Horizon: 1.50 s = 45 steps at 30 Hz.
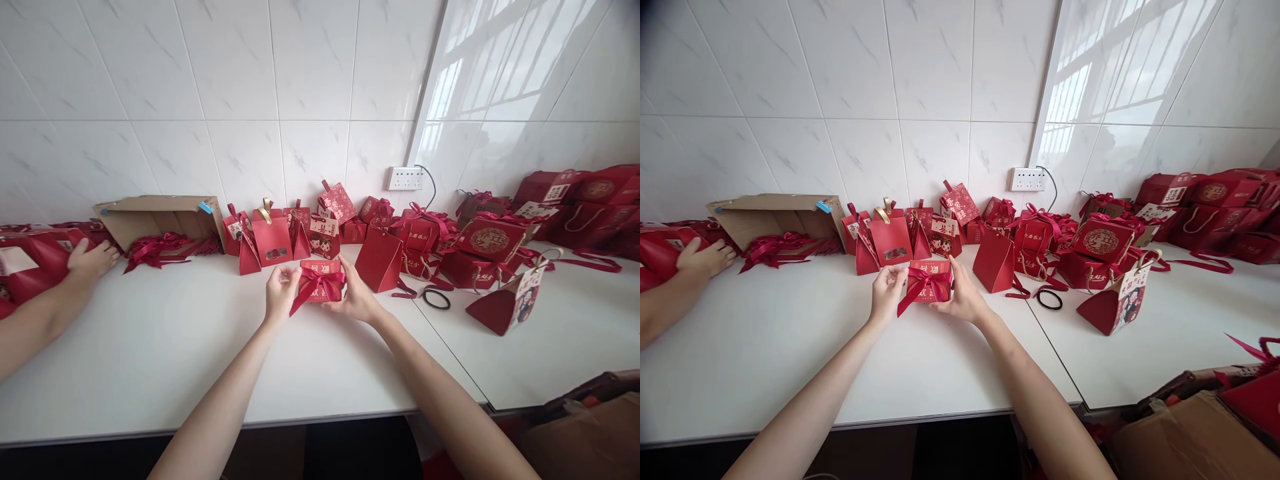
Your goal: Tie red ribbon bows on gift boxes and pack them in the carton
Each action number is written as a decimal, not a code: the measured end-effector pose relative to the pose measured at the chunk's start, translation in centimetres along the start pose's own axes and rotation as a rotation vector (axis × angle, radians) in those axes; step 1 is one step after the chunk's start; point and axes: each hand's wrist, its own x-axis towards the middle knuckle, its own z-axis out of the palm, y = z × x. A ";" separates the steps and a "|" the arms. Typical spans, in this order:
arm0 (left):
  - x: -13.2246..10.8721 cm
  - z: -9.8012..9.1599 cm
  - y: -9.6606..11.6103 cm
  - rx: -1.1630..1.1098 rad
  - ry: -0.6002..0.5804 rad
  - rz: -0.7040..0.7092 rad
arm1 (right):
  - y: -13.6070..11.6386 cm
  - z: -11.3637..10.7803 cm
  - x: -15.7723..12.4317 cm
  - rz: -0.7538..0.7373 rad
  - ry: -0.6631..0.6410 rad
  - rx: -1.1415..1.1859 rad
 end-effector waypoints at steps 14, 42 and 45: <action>-1.9 0.2 1.8 0.185 -0.157 0.612 | -0.4 0.5 -0.1 -0.022 0.078 -0.061; -4.2 -1.0 7.4 0.323 -0.018 1.377 | -4.4 0.6 -1.3 -0.312 0.468 -0.067; -3.4 -0.9 7.0 0.230 0.067 1.126 | -3.7 0.3 -1.1 -0.270 0.441 -0.090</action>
